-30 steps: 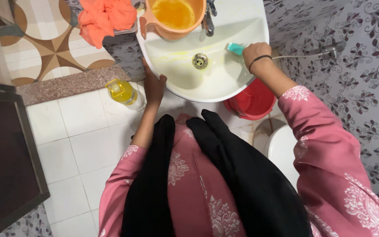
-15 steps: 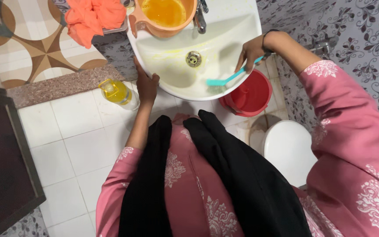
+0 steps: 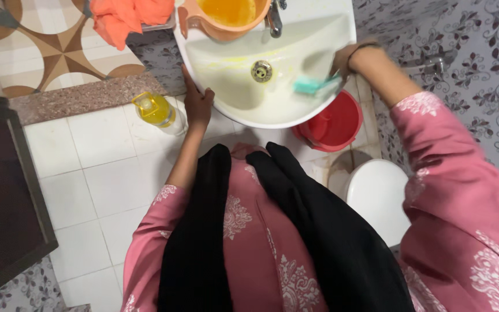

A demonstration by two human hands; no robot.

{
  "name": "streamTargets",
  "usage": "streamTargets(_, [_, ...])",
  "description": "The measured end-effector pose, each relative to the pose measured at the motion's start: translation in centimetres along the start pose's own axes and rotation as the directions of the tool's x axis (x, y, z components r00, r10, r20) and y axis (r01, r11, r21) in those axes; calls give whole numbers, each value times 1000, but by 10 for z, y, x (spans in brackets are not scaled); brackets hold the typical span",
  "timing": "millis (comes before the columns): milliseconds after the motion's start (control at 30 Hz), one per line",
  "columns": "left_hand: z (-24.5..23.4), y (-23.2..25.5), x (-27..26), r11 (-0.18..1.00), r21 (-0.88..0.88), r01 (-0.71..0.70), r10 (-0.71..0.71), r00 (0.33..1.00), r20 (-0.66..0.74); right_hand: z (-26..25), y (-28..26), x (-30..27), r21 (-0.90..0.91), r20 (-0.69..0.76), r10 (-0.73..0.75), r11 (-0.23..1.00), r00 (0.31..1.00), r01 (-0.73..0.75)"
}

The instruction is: The person scrubs a white bathroom sink using a blue scrub brush and a yellow cleaning solution. They repeatedly dip the brush into an orange bowl containing the solution and scrub the sink basin, faucet, and drain area.

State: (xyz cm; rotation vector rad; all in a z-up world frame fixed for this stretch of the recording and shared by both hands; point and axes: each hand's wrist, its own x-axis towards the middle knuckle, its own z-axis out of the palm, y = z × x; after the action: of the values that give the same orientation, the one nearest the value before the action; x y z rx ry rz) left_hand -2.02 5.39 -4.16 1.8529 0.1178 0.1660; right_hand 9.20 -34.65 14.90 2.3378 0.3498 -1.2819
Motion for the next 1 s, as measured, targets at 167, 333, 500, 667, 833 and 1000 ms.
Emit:
streamTargets(167, [1, -2, -3, 996, -36, 82, -81, 996, 24, 16, -8, 9, -288, -492, 126, 910, 861, -297])
streamTargets(333, [3, -4, 0, 994, -58, -96, 96, 995, -9, 25, -43, 18, 603, -39, -335, 743, 941, 289])
streamTargets(500, [2, -1, -1, 998, -64, 29, -27, 999, 19, 38, -29, 23, -6, -495, 135, 987, 859, -159])
streamTargets(667, [0, 5, -2, 998, -47, -46, 47, 999, 6, 57, -61, 38, 349, -320, -250, 866, 914, 359])
streamTargets(833, [0, 4, -2, 997, -34, -69, 69, 998, -4, 55, -85, 44, 46, -541, 176, 983, 822, -180])
streamTargets(1000, [1, 0, -3, 994, -72, 78, -75, 996, 44, 57, -77, 35, 428, -263, -220, 846, 939, 318])
